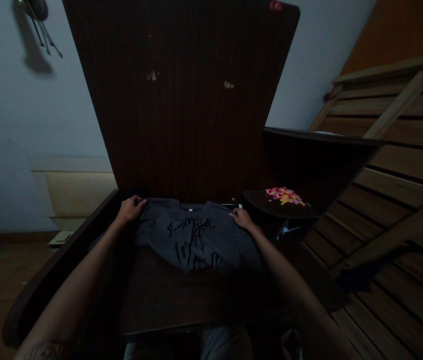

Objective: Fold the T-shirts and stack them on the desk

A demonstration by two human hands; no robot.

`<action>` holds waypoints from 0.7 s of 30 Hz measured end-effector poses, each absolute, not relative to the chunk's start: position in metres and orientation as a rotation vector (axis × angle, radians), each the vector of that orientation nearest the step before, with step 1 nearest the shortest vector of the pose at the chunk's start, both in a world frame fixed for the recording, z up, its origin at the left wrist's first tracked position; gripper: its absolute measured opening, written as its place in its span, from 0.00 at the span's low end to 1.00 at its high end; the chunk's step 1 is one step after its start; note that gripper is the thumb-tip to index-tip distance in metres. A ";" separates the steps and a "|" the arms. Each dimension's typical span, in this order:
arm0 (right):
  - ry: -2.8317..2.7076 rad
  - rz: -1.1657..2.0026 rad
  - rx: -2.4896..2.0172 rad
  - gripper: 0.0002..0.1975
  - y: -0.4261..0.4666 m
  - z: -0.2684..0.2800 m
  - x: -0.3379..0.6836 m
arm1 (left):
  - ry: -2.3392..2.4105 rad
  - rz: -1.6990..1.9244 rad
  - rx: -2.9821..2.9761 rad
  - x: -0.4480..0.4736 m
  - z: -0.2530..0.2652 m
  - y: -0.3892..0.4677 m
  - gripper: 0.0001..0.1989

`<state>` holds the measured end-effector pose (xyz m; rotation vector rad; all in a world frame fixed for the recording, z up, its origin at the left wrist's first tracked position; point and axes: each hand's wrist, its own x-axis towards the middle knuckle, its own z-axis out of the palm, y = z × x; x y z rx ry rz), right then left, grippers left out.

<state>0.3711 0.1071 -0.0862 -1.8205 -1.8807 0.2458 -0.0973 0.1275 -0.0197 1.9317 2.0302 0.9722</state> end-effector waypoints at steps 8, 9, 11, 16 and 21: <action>-1.658 -0.027 -1.758 0.12 0.131 -0.051 0.366 | 2.038 1.356 1.632 -0.112 0.008 0.143 0.15; -1.665 -0.085 -1.785 0.12 0.134 -0.047 0.361 | 2.083 1.323 1.666 -0.110 0.009 0.144 0.14; -1.698 -0.163 -1.848 0.12 0.136 -0.043 0.352 | 2.180 1.205 1.776 -0.100 0.009 0.143 0.13; -1.722 -0.092 -1.919 0.09 0.120 -0.048 0.337 | 2.386 1.093 2.117 -0.072 -0.004 0.117 0.17; -1.763 0.165 -1.842 0.23 0.068 -0.059 0.338 | 2.196 1.195 2.248 -0.058 -0.039 0.052 0.14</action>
